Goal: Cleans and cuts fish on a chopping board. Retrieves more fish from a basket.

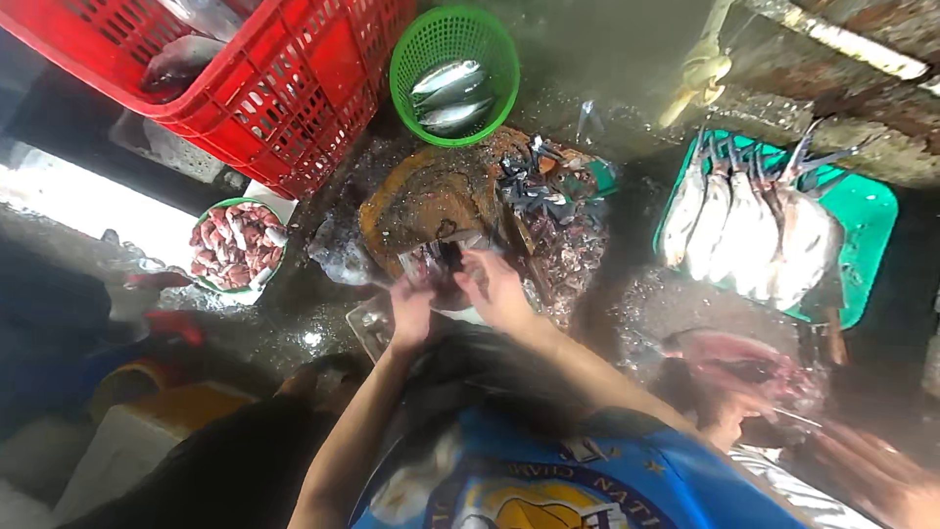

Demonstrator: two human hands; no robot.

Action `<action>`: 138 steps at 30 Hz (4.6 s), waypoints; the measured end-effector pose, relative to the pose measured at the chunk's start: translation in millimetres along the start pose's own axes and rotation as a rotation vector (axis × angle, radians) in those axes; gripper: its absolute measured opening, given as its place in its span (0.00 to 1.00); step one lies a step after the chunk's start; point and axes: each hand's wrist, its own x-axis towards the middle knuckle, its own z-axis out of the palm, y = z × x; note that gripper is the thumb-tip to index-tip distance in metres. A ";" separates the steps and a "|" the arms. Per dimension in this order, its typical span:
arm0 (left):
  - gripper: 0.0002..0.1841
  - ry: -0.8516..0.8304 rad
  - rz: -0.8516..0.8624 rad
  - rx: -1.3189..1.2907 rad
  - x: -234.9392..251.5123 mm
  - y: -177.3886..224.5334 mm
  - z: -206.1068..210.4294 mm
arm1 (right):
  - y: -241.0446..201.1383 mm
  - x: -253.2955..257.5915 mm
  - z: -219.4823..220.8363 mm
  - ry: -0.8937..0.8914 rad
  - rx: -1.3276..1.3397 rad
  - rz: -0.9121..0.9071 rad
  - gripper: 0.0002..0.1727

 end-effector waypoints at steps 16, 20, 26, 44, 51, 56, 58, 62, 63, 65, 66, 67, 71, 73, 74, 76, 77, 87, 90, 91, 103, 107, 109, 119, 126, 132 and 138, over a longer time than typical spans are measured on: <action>0.16 -0.229 0.078 -0.113 1.9 -8.0 -19.7 | -19.5 4.7 21.5 -0.038 -0.161 0.057 0.26; 0.16 -0.247 0.070 -0.052 6.9 -12.7 -19.3 | -26.0 12.2 15.8 -0.148 -0.226 0.186 0.30; 0.19 -0.239 0.019 -0.033 8.8 -13.1 -21.4 | -19.8 25.3 3.0 -0.255 -0.172 0.344 0.29; 0.35 0.304 0.206 0.990 100.3 20.8 -31.4 | 18.2 45.0 -5.0 0.178 0.433 0.288 0.25; 0.18 -0.168 0.041 0.124 43.7 24.3 9.9 | -26.2 58.9 24.4 -0.218 -0.261 0.044 0.31; 0.16 0.044 -0.143 -0.131 41.0 16.4 -29.7 | -27.8 46.1 39.5 -0.362 -0.263 -0.055 0.29; 0.17 0.155 -0.155 -0.161 45.1 28.0 -61.9 | -16.0 38.7 41.2 -0.331 -0.219 -0.094 0.27; 0.23 0.501 0.017 0.092 71.3 43.2 -167.8 | 1.7 28.4 31.2 -0.317 -0.193 -0.051 0.24; 0.25 0.608 0.062 0.179 77.3 51.4 -193.2 | 7.0 25.9 28.1 -0.319 -0.188 -0.026 0.23; 0.25 0.802 0.073 0.254 94.1 71.8 -232.6 | 17.4 22.8 22.6 -0.319 -0.192 0.010 0.23; 0.25 0.864 0.035 0.284 102.3 77.2 -248.1 | 21.5 21.6 20.1 -0.319 -0.194 0.025 0.23; 0.25 0.896 -0.025 0.336 108.2 79.7 -260.5 | 25.0 20.4 17.9 -0.315 -0.203 0.037 0.23; 0.29 0.959 -0.190 0.584 113.6 76.6 -280.2 | 31.5 19.0 10.3 -0.287 -0.212 0.075 0.22; 0.35 1.029 -0.215 0.616 112.9 76.5 -277.9 | 34.1 16.9 5.7 -0.264 -0.205 0.086 0.22; 0.38 1.054 -0.227 0.637 111.3 76.5 -276.1 | 35.6 15.2 3.2 -0.255 -0.203 0.094 0.22; 0.40 1.045 -0.194 0.743 108.4 78.8 -276.3 | 38.2 13.7 0.4 -0.234 -0.202 0.111 0.21; 0.36 0.990 -0.113 0.808 107.8 78.0 -280.6 | 40.1 12.6 -0.7 -0.222 -0.200 0.117 0.21; 0.10 0.594 0.411 0.982 112.0 50.5 -332.6 | 54.3 4.6 -8.9 -0.217 -0.167 0.173 0.20; 0.19 0.682 0.438 1.074 107.6 44.9 -318.4 | 57.1 6.9 -11.7 -0.210 -0.160 0.178 0.19; 0.21 0.661 0.444 1.119 106.0 42.8 -312.8 | 58.5 7.3 -12.8 -0.201 -0.167 0.170 0.19; 0.16 0.467 0.467 1.337 115.4 39.2 -312.2 | 57.6 -5.8 -35.6 0.028 -0.164 0.039 0.17; 0.15 0.557 0.381 1.391 109.1 46.1 -299.8 | 73.8 -18.0 -53.2 0.339 -0.276 0.019 0.22; 0.19 0.672 0.458 1.272 99.3 39.6 -272.7 | 92.6 -27.1 -63.3 0.378 -0.357 0.123 0.28; 0.20 -0.167 -0.150 0.810 18.3 -21.4 -58.2 | 134.7 -43.2 -56.9 -0.185 -0.368 0.462 0.33; 0.47 0.354 -0.003 0.833 99.3 16.4 -56.8 | 154.0 -37.3 -39.9 -0.136 -0.285 0.439 0.36; 0.47 0.060 -0.188 1.031 161.4 47.6 -50.7 | 150.4 -38.0 -37.4 -0.118 -0.365 0.397 0.38; 0.19 0.031 -0.134 0.803 122.5 22.8 -61.0 | 92.1 -12.2 -49.4 -0.219 -0.500 0.577 0.34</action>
